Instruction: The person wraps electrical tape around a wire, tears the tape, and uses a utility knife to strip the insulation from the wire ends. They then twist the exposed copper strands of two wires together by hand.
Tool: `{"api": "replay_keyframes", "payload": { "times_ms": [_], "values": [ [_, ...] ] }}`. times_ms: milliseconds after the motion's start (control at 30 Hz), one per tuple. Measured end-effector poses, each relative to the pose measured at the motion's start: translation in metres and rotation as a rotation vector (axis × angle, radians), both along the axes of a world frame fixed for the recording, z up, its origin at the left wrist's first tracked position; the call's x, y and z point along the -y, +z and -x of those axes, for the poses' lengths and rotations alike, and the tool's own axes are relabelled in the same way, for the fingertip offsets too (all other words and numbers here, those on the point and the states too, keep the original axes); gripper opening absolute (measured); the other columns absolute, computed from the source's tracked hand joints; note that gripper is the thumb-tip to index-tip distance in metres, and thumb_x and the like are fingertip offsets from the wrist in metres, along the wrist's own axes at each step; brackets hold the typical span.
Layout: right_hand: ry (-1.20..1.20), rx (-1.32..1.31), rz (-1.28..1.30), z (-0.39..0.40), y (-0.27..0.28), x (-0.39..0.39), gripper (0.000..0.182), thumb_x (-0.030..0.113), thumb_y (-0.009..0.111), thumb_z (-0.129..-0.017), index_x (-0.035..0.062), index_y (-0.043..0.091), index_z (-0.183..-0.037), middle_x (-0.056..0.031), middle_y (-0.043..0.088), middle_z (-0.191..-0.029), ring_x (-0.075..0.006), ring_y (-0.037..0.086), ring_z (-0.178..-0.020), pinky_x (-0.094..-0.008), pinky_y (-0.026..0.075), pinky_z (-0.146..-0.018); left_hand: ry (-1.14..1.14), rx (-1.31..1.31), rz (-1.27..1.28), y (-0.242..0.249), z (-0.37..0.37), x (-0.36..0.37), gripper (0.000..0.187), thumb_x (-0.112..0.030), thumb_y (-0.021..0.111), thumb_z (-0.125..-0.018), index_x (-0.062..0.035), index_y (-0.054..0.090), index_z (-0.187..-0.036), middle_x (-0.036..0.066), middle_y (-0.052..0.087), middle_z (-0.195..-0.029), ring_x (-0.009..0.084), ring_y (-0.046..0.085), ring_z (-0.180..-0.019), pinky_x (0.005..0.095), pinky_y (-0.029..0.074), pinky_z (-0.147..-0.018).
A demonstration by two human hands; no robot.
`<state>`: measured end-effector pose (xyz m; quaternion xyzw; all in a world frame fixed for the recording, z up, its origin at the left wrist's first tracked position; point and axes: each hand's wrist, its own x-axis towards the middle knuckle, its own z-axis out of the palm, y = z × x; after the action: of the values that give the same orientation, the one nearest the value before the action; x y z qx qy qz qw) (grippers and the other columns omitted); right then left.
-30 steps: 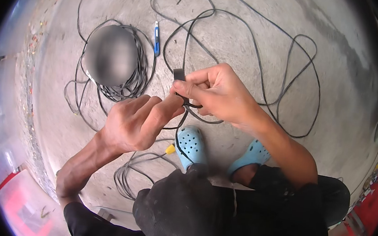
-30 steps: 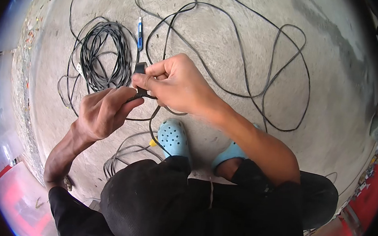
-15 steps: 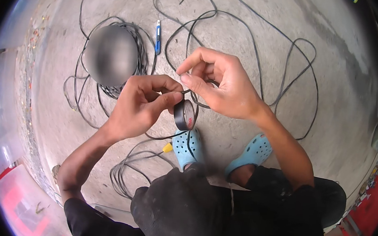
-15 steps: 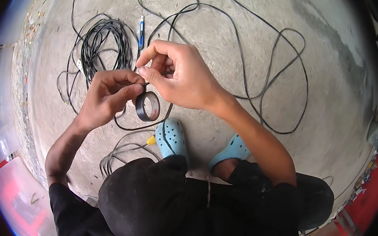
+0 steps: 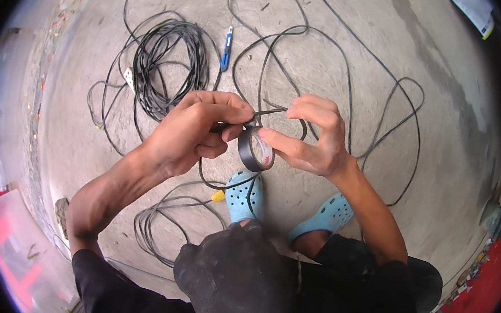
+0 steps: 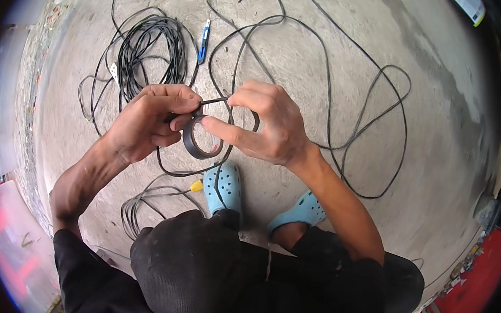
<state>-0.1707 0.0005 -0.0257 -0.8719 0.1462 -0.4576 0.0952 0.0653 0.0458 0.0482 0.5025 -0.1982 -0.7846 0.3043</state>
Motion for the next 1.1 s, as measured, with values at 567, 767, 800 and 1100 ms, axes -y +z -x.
{"api": "replay_keyframes", "payload": {
  "times_ms": [567,767,800,1100],
  "values": [
    [0.036,0.014,-0.012,-0.003,0.007,-0.006,0.033,0.009,0.08,-0.072,0.0188,0.077,-0.103,0.0019,0.061,-0.093,-0.0208,0.066,-0.091,-0.0312,0.058,-0.068,-0.071,-0.104,-0.011,0.004,0.011,-0.001,0.027,-0.029,0.056,-0.106,-0.0061,0.064,-0.096,-0.009,0.04,-0.063,0.0011,0.028,-0.051,0.0213,0.02,-0.044],
    [0.055,-0.005,0.003,0.0,0.007,-0.005,0.033,0.009,0.08,-0.067,0.018,0.077,-0.098,0.0019,0.061,-0.092,-0.021,0.067,-0.091,-0.0302,0.059,-0.065,-0.074,-0.161,-0.047,0.007,0.003,0.001,0.029,-0.025,0.05,-0.108,0.0012,0.062,-0.108,-0.009,0.032,-0.064,0.0026,0.025,-0.052,0.022,0.019,-0.045],
    [0.055,-0.007,0.027,-0.001,0.008,-0.006,0.033,0.009,0.08,-0.066,0.0179,0.077,-0.097,0.002,0.061,-0.092,-0.0208,0.067,-0.091,-0.03,0.059,-0.065,-0.074,-0.168,-0.057,0.008,0.003,0.001,0.028,-0.024,0.05,-0.108,0.0017,0.062,-0.108,-0.009,0.032,-0.064,0.0025,0.025,-0.052,0.0221,0.019,-0.045],
    [0.024,-0.081,0.083,-0.004,0.014,-0.007,0.025,0.012,0.079,-0.066,0.0168,0.077,-0.091,0.0041,0.062,-0.09,-0.0169,0.067,-0.09,-0.0272,0.058,-0.068,-0.076,-0.071,-0.02,0.008,0.008,-0.002,0.023,-0.021,0.054,-0.107,0.0008,0.062,-0.105,-0.01,0.035,-0.064,0.0009,0.026,-0.05,0.0222,0.018,-0.045]
  ]
}}
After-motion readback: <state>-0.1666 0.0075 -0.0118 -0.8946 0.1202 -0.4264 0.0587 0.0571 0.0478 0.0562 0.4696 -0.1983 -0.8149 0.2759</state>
